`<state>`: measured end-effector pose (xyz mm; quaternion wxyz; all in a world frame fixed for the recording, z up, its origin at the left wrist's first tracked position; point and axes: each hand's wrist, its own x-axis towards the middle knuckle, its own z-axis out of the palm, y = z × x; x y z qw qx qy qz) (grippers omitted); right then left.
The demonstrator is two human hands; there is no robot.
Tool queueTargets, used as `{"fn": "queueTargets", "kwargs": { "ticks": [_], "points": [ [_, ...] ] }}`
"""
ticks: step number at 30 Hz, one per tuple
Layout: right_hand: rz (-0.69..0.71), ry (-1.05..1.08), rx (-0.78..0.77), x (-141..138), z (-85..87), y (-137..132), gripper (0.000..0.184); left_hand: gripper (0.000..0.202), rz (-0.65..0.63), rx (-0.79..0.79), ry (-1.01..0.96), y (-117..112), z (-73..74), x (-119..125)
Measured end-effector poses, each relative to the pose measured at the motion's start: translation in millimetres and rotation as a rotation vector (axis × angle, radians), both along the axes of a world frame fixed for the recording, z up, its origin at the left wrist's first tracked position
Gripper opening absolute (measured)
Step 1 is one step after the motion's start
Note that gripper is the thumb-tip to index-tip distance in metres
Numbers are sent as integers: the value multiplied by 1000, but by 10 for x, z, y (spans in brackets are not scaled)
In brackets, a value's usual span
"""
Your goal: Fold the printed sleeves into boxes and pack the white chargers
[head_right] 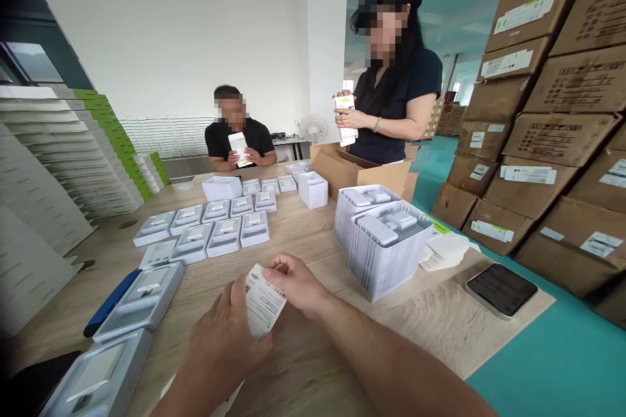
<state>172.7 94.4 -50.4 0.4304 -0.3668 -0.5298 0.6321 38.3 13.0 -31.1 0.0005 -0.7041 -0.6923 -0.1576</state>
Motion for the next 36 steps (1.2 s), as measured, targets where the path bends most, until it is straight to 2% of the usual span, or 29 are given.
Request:
{"fn": "queueTargets", "kwargs": {
  "ticks": [4, 9, 13, 15, 17, 21, 27, 29, 32, 34, 36],
  "points": [
    [-24, 13, -14, 18, 54, 6, 47, 73, -13, 12, -8, 8, -7, -40],
    [-49, -46, 101, 59, 75, 16, 44, 75, -39, 27, -1, 12, -26, -35],
    [77, -48, 150, 155, 93, 57, 37, 78, -40, 31, -45, 48, -39, -82],
    [152, -53, 123, 202, 104, 79, 39, 79, -33, 59, -78, 76, -51, -113],
    [161, -78, 111, 221, 114, 85, 41, 79, -12, 115, -87, 99, -67, -132],
    [96, -117, 265, 168, 141, 12, 40, 85, 47, 168, -66, 111, -61, -137],
    [171, -44, 416, 47, 143, -135, 34, 92, 81, 146, -144, 121, 24, -185],
    [128, -45, 432, 8, 127, -165, 33, 92, 51, 160, -159, 156, 15, -213],
    [-21, -97, 540, -42, 123, -252, 32, 95, -21, 307, -136, 159, 19, -231],
    [-91, -172, 671, -34, 121, -342, 34, 100, -41, 406, -129, 86, 82, -224],
    [-119, -224, 789, 22, 85, -395, 40, 104, -59, 423, -160, -21, 201, -216]
  ]
}}
